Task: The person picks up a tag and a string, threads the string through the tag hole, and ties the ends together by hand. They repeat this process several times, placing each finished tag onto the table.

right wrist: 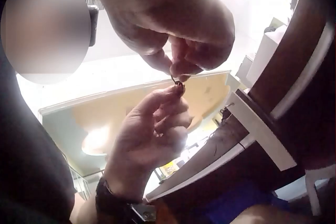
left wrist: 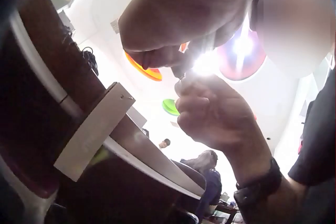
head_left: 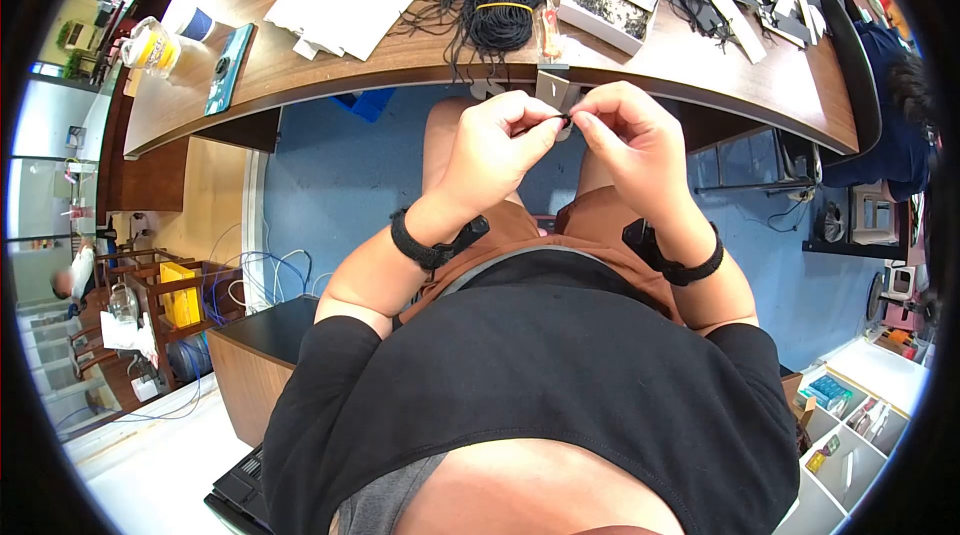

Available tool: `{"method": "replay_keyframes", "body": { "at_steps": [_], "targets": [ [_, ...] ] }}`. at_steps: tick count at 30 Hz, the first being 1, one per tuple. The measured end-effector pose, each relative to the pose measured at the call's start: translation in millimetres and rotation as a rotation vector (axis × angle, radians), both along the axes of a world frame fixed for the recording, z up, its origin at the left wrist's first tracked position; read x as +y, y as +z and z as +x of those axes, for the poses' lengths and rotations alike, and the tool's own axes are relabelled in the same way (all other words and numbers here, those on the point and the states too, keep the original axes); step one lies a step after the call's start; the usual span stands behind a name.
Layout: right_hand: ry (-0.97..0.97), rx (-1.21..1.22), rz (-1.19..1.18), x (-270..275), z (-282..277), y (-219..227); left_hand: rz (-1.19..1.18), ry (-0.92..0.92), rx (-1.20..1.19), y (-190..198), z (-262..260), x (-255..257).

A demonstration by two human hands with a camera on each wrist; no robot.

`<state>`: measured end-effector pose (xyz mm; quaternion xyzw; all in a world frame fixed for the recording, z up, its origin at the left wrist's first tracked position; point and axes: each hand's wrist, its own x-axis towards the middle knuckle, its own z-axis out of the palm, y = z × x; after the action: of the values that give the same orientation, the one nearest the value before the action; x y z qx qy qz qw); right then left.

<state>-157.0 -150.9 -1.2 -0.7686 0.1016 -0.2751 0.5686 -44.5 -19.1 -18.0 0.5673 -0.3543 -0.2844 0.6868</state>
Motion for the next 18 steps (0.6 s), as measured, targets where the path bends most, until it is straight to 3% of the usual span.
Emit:
{"method": "replay_keyframes", "body": {
  "at_steps": [5, 7, 11, 14, 17, 18],
  "targets": [
    [-0.016, 0.040, 0.004, -2.8, -1.3, 3.6, 0.067, 0.080, -0.319, 4.4, 1.6, 5.5],
    [-0.009, -0.027, 0.012, -3.4, 1.7, 5.6, 0.052, 0.072, -0.308, 4.3, 1.3, 5.1],
    [0.100, 0.007, -0.202, -8.5, 3.2, 6.9, 0.057, 0.049, -0.265, 3.8, -0.8, 3.8],
    [0.074, 0.122, -0.223, -6.8, 0.5, 14.1, 0.016, 0.084, -0.253, 0.9, -3.6, 1.1],
    [0.070, 0.094, -0.349, -2.8, 1.6, 16.8, 0.047, 0.099, -0.542, 3.2, -2.0, 0.4],
    [0.110, 0.174, -0.110, -4.7, 1.5, 15.8, 0.047, 0.090, -0.550, 4.4, -2.8, 0.6]
  ]
}}
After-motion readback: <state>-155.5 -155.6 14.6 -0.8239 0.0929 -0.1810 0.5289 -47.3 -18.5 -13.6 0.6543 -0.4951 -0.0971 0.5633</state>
